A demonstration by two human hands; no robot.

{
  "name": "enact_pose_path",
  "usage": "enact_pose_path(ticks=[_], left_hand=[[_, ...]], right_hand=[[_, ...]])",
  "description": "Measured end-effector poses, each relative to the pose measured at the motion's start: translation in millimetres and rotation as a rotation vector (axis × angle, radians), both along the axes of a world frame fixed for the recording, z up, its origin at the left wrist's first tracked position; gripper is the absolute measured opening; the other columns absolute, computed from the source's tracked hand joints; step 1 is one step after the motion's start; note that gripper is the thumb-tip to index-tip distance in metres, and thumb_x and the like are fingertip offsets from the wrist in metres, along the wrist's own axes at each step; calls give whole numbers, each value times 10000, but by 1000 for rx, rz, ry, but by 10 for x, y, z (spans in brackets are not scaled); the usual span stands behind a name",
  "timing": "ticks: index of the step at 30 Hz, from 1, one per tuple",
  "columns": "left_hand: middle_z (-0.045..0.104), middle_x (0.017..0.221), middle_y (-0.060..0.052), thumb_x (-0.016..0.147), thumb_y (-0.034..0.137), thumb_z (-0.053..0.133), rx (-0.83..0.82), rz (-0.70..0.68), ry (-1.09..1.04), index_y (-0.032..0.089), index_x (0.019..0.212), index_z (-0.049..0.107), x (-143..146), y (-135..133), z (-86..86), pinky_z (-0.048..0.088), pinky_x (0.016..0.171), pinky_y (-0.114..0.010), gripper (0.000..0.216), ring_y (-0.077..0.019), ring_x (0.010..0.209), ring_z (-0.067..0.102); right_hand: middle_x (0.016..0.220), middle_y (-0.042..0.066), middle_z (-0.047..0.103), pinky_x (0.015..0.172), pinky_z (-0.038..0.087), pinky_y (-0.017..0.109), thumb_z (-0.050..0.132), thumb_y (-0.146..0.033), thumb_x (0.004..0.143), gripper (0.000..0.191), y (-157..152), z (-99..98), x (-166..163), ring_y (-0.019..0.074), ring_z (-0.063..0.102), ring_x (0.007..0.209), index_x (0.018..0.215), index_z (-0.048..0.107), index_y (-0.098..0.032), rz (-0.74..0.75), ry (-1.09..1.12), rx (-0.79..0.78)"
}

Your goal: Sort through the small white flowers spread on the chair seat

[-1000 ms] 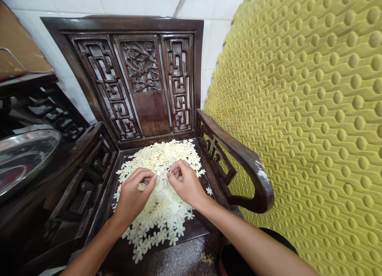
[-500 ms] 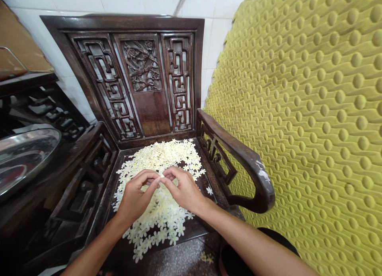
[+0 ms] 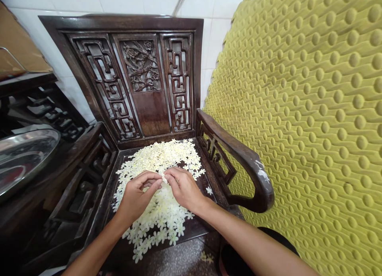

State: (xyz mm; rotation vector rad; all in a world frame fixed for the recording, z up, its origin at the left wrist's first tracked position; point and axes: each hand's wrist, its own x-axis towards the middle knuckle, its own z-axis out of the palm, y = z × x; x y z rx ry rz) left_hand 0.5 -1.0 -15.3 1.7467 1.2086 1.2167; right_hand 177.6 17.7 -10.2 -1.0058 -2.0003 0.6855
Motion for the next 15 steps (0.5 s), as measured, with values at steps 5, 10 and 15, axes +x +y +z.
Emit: enact_pose_path(ticks=[5, 10, 15], left_hand=[[675, 909, -28, 871, 203, 621, 66, 1, 54, 203, 925, 676, 4, -13, 9, 541, 753, -277, 77, -154, 808, 666], [676, 897, -28, 872, 200, 622, 101, 8, 79, 200, 913, 671, 1, -25, 9, 535, 744, -274, 64, -154, 802, 662], [680, 861, -20, 867, 194, 631, 119, 22, 96, 201, 874, 675, -5, -24, 15, 520, 716, -259, 45, -150, 776, 656]], right_hand=[[815, 28, 610, 720, 398, 270, 418, -207, 998, 206, -3, -8, -1, 172, 561, 790, 875, 585, -198, -1, -13, 11], [830, 29, 594, 725, 395, 270, 408, -193, 1000, 202, -4, -17, -6, 170, 547, 795, 878, 568, -197, 20, -23, 5], [824, 27, 574, 721, 391, 271, 398, -190, 1004, 207, -9, -12, -15, 166, 533, 784, 876, 560, -195, 35, -31, 18]])
